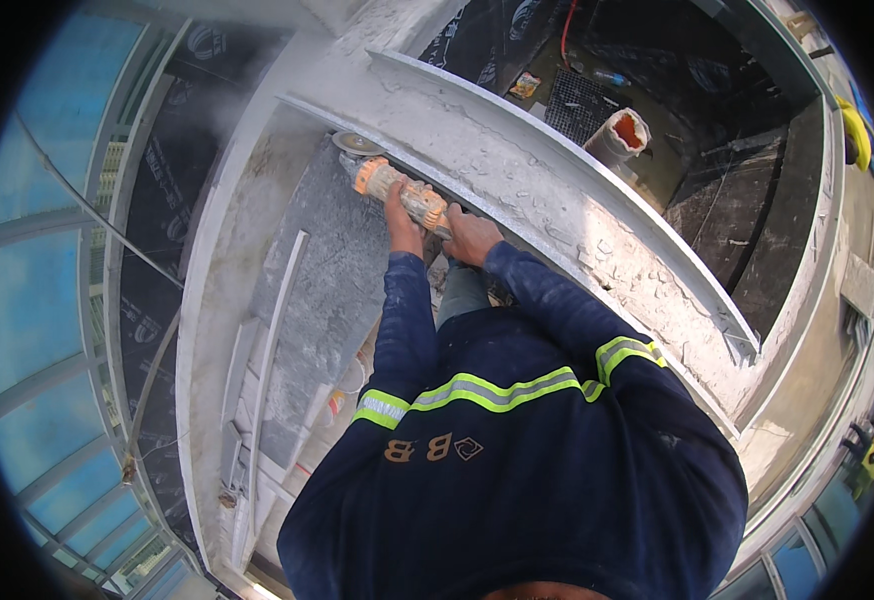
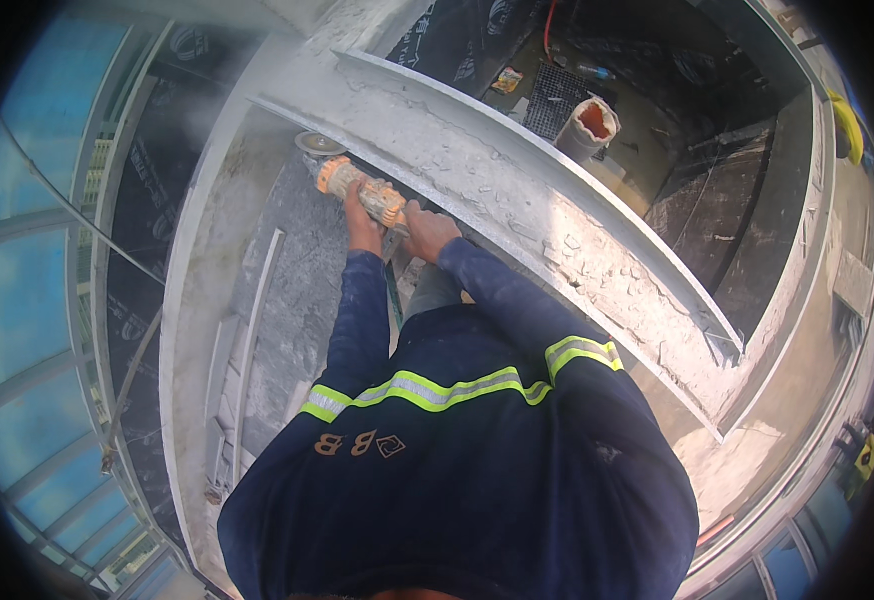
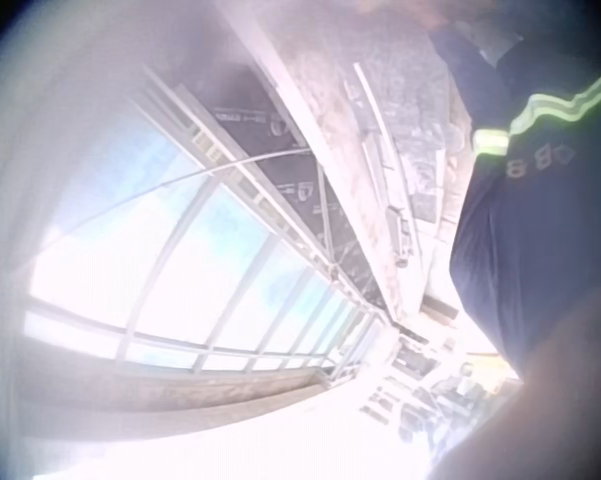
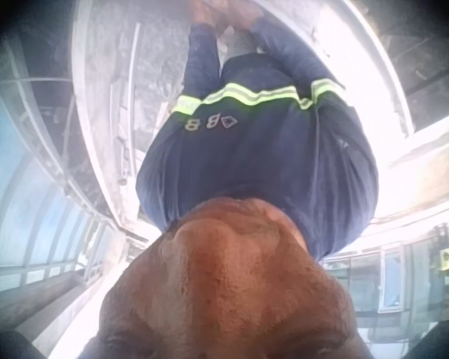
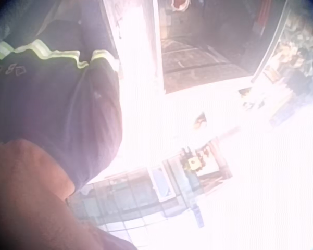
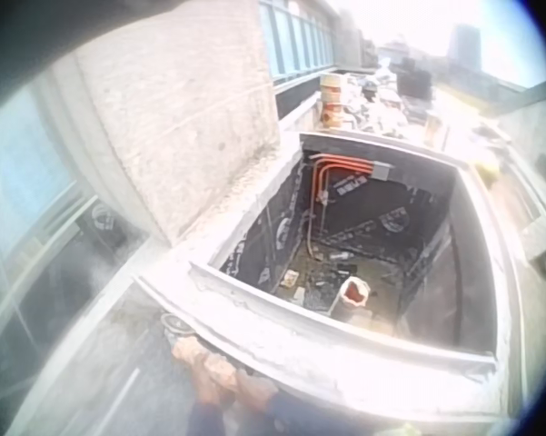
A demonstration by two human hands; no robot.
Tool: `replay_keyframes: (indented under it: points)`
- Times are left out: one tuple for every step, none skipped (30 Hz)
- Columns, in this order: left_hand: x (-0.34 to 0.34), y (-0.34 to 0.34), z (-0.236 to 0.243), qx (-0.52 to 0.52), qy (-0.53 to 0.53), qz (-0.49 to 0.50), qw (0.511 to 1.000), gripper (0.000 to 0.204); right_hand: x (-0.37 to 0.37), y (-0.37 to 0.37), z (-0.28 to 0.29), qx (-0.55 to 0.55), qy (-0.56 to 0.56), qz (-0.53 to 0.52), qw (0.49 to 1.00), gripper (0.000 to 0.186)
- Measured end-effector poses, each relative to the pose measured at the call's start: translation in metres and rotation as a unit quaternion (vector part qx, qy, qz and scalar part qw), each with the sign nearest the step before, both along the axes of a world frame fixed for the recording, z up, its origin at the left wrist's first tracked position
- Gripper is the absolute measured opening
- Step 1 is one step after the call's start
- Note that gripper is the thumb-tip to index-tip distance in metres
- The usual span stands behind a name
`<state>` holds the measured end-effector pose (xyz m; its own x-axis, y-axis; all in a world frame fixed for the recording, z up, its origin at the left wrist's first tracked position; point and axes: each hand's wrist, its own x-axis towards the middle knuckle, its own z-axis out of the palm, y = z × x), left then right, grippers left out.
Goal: The person uses an angle grinder to grind a concrete ledge on a building exterior. The operator holds the tool with both hands and moves it along the surface, generating dust. The person briefly pauses to brush away debris before resuming the grinding.
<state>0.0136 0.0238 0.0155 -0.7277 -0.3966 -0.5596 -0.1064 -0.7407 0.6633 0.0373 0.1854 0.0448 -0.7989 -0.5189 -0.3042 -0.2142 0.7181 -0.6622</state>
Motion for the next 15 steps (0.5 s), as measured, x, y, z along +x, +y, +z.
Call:
replay_keyframes:
  points:
    - [-0.001,-0.002,0.0,0.0,-0.002,-0.005,1.0,0.031,-0.001,-0.002,-0.001,-0.001,-0.004,-0.001,1.0,0.043]
    - [-0.003,-0.004,0.0,0.0,-0.005,-0.01,1.0,0.031,-0.003,-0.004,-0.001,-0.001,-0.008,-0.002,1.0,0.043]
    - [-0.004,-0.004,-0.001,0.001,-0.003,-0.011,1.0,0.031,-0.004,-0.004,-0.004,-0.006,-0.001,-0.002,1.0,0.043]
    - [-0.006,-0.004,-0.002,0.002,-0.002,-0.012,1.0,0.031,-0.005,-0.004,-0.007,-0.011,0.007,-0.002,1.0,0.043]
    - [-0.008,-0.004,-0.002,0.003,0.0,-0.013,1.0,0.032,-0.005,-0.004,-0.01,-0.016,0.014,-0.002,1.0,0.043]
    - [-0.008,-0.005,-0.004,0.006,0.001,-0.013,1.0,0.032,-0.005,-0.004,-0.01,-0.012,0.012,-0.002,1.0,0.043]
    - [-0.008,-0.006,-0.006,0.008,0.003,-0.013,1.0,0.031,-0.005,-0.004,-0.01,-0.008,0.01,-0.002,1.0,0.043]
    - [-0.009,-0.007,-0.008,0.01,0.004,-0.013,1.0,0.031,-0.005,-0.004,-0.009,-0.004,0.008,-0.001,1.0,0.043]
    - [-0.007,-0.009,-0.012,0.011,0.002,-0.016,1.0,0.034,-0.003,-0.004,-0.005,-0.005,0.004,-0.001,1.0,0.044]
    - [-0.004,-0.012,-0.016,0.011,-0.001,-0.018,1.0,0.037,-0.001,-0.002,-0.001,-0.005,-0.001,0.0,1.0,0.044]
    - [-0.002,-0.015,-0.02,0.011,-0.003,-0.02,1.0,0.04,0.002,0.0,0.004,-0.006,-0.006,0.001,1.0,0.044]
    - [0.0,-0.01,-0.018,0.016,-0.001,-0.014,1.0,0.035,0.004,0.003,0.007,-0.003,-0.011,-0.001,1.0,0.045]
    - [0.003,-0.003,-0.011,0.02,0.003,-0.008,1.0,0.03,0.006,0.007,0.008,0.0,-0.017,-0.002,1.0,0.045]
    - [0.005,0.004,-0.004,0.023,0.006,-0.002,1.0,0.026,0.007,0.009,0.009,0.003,-0.022,-0.003,1.0,0.045]
    - [0.008,0.006,0.0,0.022,0.004,-0.003,1.0,0.025,0.01,0.011,0.008,0.001,-0.017,-0.004,1.0,0.046]
